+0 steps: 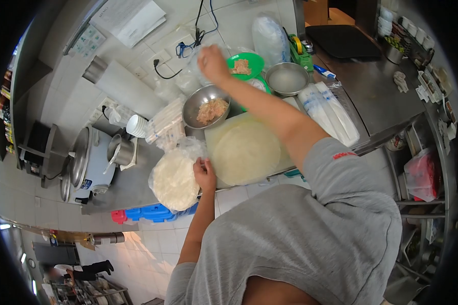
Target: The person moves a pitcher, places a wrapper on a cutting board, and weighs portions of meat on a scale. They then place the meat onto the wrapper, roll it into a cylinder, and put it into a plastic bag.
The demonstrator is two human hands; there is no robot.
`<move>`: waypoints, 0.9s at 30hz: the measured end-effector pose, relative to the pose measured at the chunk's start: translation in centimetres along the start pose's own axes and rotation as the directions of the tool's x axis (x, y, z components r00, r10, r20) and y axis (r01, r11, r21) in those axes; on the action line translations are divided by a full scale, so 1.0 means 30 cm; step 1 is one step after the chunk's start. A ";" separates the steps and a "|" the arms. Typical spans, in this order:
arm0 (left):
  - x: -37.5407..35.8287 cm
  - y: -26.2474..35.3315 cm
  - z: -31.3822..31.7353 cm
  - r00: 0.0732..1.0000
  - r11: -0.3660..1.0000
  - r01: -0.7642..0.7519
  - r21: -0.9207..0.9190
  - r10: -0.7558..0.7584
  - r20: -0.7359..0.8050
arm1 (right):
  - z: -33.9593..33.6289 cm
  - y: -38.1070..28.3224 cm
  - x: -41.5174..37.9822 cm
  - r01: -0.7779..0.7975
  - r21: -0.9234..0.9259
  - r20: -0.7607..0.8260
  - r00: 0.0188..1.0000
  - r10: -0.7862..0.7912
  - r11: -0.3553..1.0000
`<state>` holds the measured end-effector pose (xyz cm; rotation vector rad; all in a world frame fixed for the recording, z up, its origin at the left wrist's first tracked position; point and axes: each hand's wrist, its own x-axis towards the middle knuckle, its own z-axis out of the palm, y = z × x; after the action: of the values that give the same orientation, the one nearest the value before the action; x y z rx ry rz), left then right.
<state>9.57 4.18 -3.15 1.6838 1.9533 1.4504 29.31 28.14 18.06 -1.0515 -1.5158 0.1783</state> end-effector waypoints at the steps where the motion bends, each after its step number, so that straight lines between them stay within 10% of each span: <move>1: -0.011 0.011 -0.003 1.000 1.000 0.018 -0.007 -0.018 0.006 | 0.093 0.032 -0.082 -0.009 -0.137 0.222 0.974 0.040 0.990; 4: 0.000 0.020 -0.010 0.999 0.999 0.040 -0.037 -0.039 0.013 | 0.190 0.074 -0.239 0.098 -0.291 0.791 0.584 0.181 0.952; 13: -0.003 -0.003 -0.001 0.999 0.996 0.035 -0.077 -0.035 -0.005 | -0.102 0.136 0.021 -0.171 -0.332 0.330 0.900 0.284 0.928; 27: -0.002 0.028 -0.009 0.998 0.994 0.061 -0.086 -0.061 -0.004 | -0.173 0.409 0.184 -0.114 -0.504 0.462 0.802 0.378 0.856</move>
<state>9.95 3.88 -2.41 1.5712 1.8999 1.4977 40.62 36.70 15.48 -1.6940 -1.9870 0.3491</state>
